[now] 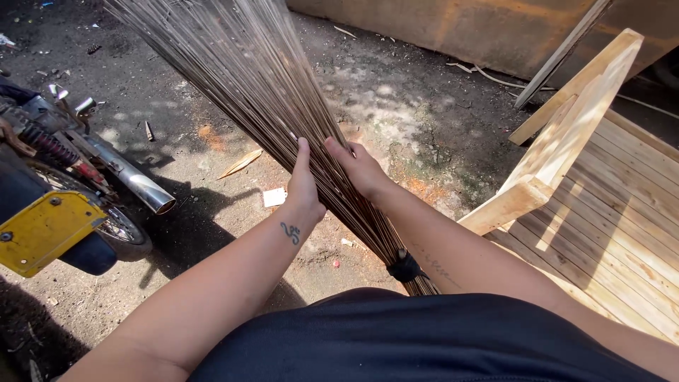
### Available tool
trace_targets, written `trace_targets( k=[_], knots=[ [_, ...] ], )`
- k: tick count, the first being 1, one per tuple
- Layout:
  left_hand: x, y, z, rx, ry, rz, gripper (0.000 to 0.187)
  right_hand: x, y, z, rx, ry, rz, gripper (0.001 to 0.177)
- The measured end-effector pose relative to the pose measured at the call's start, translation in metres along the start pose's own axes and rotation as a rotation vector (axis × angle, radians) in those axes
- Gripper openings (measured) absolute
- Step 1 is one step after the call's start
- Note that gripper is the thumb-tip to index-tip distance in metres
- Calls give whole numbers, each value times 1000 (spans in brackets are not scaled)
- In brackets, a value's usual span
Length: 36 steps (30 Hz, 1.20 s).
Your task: Sweeping and clearing debris using a stick broom in an outdoor area.
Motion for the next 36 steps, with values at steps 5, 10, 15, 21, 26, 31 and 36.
trace_targets(
  k=[5,10,15,21,26,31,36],
  knots=[
    [-9,16,13,28,80,15,93,-2,-32,-5,-394,118,-189,77],
    [-36,15,16,191,196,-78,90,27,0,-23,-535,175,1,62],
    [-36,-16,4,236,262,-176,88,60,69,-29,-621,106,152,65],
    [-16,-57,-17,258,250,-227,72,20,103,-32,-224,-69,329,76],
    [-36,-31,-25,133,420,-287,67,-28,113,-63,-148,-195,375,91],
    [-20,-16,-43,63,491,-291,68,-94,152,-106,-323,-338,539,97],
    [21,-10,-44,165,295,-218,79,-139,160,-83,-217,-617,521,60]
  ],
)
Point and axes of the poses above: each hand's wrist, its own x-axis towards the middle knuckle, its own z-axis out of the palm, y = z × x, the point moved 7 cm from there along x, towards the middle knuckle, and after that the axes turned 2 degrees about y, right-handed, at the moved point
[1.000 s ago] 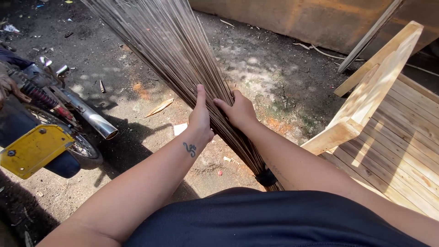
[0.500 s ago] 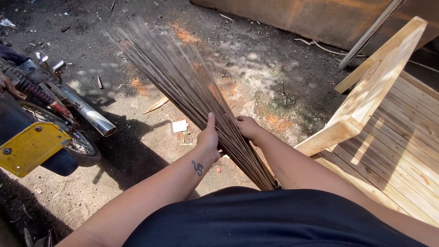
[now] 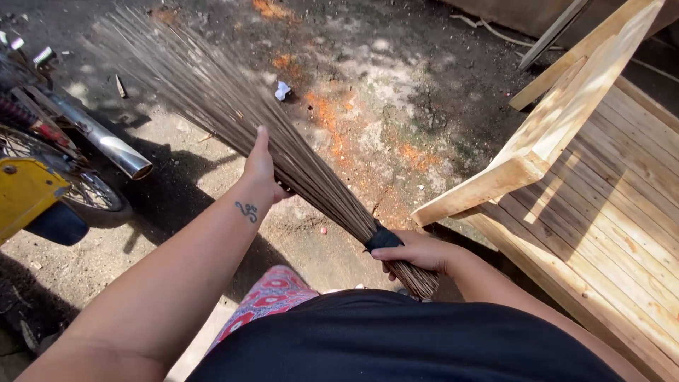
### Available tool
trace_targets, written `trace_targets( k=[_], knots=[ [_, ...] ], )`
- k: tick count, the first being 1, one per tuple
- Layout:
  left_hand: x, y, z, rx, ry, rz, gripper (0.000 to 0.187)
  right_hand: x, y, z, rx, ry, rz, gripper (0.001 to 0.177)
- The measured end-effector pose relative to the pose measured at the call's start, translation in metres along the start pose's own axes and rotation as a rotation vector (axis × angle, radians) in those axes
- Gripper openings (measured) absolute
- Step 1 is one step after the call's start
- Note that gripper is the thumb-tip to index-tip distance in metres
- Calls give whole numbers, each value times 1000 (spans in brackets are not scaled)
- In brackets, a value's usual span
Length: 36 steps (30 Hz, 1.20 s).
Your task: Sweeping and clearing debris using a stick broom in an outdoor area.
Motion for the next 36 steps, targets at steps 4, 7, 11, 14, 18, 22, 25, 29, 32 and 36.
trace_targets(
  k=[4,7,11,14,18,22,25,29,32,36],
  knots=[
    [53,-3,-4,-87,-53,112,78,20,-24,12,201,76,-41,51],
    [106,-31,-14,-56,-101,184,96,53,-52,26,570,99,-64,44],
    [119,-131,-12,383,-280,-390,99,122,-63,51,1092,157,166,48],
    [158,-179,-26,298,-434,-639,82,176,-58,60,1334,215,205,38],
    [112,-101,-10,406,-557,-842,53,222,-83,68,1669,270,355,39],
    [264,-160,-53,139,-417,-863,40,336,-60,42,1672,272,438,48],
    [328,-123,-77,129,-454,-545,40,419,-76,28,1523,36,278,34],
    [304,-20,-75,291,-243,17,56,407,-134,14,1233,-44,93,29],
    [266,16,-76,418,-226,24,83,373,-166,42,1267,-49,67,32],
    [254,15,-100,353,-334,-432,72,373,-192,87,1623,23,65,29]
  ],
)
Point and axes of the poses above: each hand's wrist, its own x-axis towards the middle knuckle, its own z-axis out of the palm, y = z × x, the point moved 7 cm from there along x, towards the middle knuckle, and after that the axes turned 2 degrees about y, right-handed, at the moved point
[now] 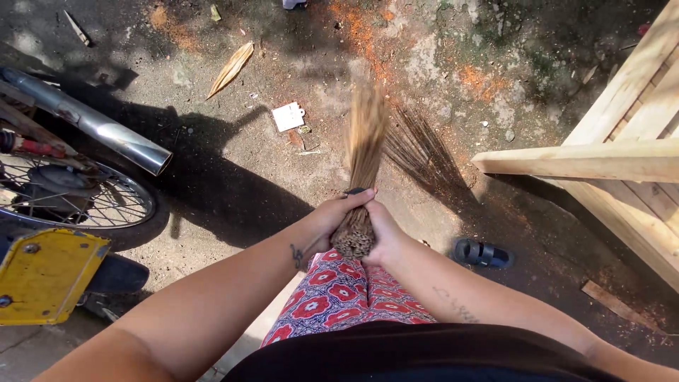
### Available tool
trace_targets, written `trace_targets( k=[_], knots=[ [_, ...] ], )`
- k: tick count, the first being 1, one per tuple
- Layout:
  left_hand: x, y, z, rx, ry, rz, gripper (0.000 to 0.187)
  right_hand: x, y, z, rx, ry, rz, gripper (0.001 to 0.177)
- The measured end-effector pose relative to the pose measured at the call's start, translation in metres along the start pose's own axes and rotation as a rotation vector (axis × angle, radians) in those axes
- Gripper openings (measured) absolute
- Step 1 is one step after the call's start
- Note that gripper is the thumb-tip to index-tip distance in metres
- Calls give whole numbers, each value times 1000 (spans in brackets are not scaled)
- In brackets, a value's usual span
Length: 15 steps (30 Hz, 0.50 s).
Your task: Sweeping and clearing debris using a stick broom in an outdoor area.
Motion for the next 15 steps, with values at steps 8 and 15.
trace_targets(
  k=[8,15],
  knots=[
    [63,33,-121,-162,235,142,59,151,10,36,-273,-109,313,42],
    [2,58,-83,313,450,519,63,123,-1,8,-351,-236,123,29]
  ],
)
Point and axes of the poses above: each hand's wrist, its own x-axis towards the middle knuckle, its own z-axis out of the palm, y = z × x, the point moved 7 cm from there along x, towards the middle knuckle, and after that the axes turned 2 degrees about y, right-handed, at the moved point
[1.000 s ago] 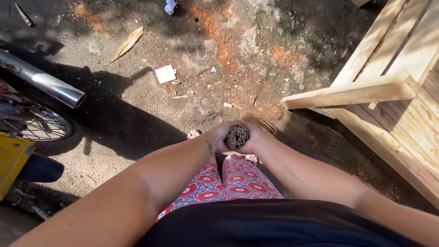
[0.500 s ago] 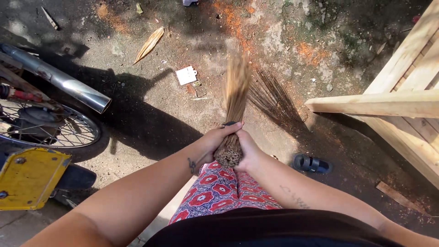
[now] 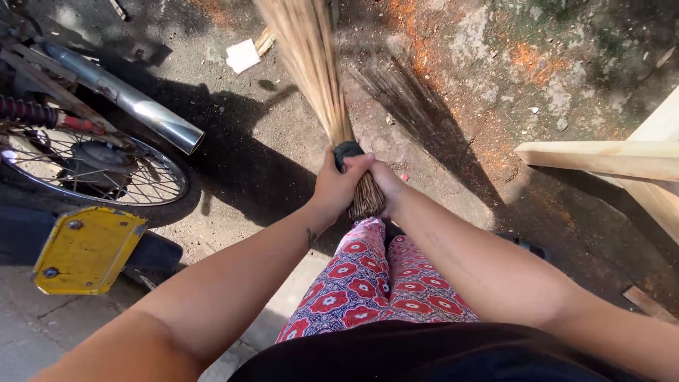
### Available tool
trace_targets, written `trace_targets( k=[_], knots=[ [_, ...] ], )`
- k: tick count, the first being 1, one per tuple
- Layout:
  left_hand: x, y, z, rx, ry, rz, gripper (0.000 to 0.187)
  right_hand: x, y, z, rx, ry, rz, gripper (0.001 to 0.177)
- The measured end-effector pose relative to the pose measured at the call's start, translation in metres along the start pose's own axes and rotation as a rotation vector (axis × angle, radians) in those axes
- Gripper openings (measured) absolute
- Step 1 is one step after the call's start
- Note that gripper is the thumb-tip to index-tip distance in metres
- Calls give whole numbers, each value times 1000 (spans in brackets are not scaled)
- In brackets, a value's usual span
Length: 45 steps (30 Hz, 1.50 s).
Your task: Sweeping and clearing debris using a stick broom in an outdoor area.
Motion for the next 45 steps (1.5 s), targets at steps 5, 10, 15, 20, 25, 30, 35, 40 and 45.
trace_targets(
  k=[5,10,15,20,25,30,35,40,45],
  knots=[
    [9,-53,56,-291,-467,-411,65,-64,2,23,337,357,-174,32],
    [26,-68,86,-366,-472,-545,65,-44,-9,-43,363,533,28,39],
    [-14,-65,147,-312,-429,-270,52,-129,-14,-56,247,376,-96,30],
    [-52,-100,222,-286,-742,-430,51,-195,21,-90,366,603,-195,37],
    [19,-112,215,-222,-672,-763,51,-133,-28,-103,608,606,-134,45],
    [84,-46,147,-150,-69,-99,71,-55,-87,-88,159,122,-33,30],
    [15,-14,200,284,-27,158,112,-162,-106,-83,31,292,-133,31],
    [49,-9,281,140,-335,219,106,-200,-126,-113,408,494,-246,25],
    [128,-17,333,-366,-534,-618,49,-153,-208,-162,424,595,-29,39]
  ],
)
Point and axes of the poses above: each hand's wrist, its own x-axis towards the middle knuckle, its own z-axis out of the palm, y = z × x, the point moved 7 cm from there along x, towards the middle knuckle, and after that the axes turned 2 degrees about y, right-handed, at the moved point
